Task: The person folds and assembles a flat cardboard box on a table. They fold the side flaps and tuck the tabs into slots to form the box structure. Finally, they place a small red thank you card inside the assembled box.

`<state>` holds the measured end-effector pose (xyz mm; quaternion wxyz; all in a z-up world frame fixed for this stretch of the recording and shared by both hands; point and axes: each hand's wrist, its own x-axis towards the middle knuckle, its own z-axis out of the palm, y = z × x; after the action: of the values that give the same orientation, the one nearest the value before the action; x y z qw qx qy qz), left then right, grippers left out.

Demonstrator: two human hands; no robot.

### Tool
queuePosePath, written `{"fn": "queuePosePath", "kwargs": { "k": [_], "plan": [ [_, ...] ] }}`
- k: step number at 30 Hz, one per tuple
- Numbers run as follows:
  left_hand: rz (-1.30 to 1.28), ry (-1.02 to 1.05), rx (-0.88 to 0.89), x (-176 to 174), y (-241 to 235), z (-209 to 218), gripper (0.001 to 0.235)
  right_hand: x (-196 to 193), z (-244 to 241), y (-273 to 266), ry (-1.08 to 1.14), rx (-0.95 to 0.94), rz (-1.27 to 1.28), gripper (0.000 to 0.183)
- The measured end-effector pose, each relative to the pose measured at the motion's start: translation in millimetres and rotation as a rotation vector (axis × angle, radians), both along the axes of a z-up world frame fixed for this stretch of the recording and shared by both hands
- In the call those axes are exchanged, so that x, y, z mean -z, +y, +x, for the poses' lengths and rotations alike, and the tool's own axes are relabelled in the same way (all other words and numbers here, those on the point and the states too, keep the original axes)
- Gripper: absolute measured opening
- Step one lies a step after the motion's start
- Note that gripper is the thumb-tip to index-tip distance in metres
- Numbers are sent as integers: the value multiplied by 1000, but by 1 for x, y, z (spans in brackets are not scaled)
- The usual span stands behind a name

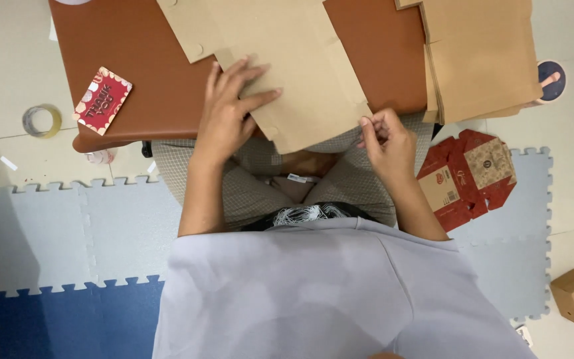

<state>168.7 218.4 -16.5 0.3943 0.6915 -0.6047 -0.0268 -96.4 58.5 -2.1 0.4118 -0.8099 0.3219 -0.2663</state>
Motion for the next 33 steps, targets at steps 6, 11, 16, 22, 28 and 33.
{"fn": "queuePosePath", "kwargs": {
  "k": [6,11,16,22,28,33],
  "plan": [
    [79,-89,-185,-17,38,-10,70,22,5,-3,30,-3,-40,12],
    [45,-90,-138,4,55,-43,77,13,14,-6,-34,-126,-298,39],
    [-157,-183,-193,31,49,-57,24,-18,24,-5,91,-413,-677,32],
    [-175,-70,-178,8,45,-50,15,-10,27,-13,-89,-415,-490,21],
    [-143,-1,-145,-1,58,-47,18,1,24,-7,-67,-380,-535,9],
    [-129,49,-180,-6,62,-45,11,-4,21,-1,-144,-283,-357,12]
  ]
}}
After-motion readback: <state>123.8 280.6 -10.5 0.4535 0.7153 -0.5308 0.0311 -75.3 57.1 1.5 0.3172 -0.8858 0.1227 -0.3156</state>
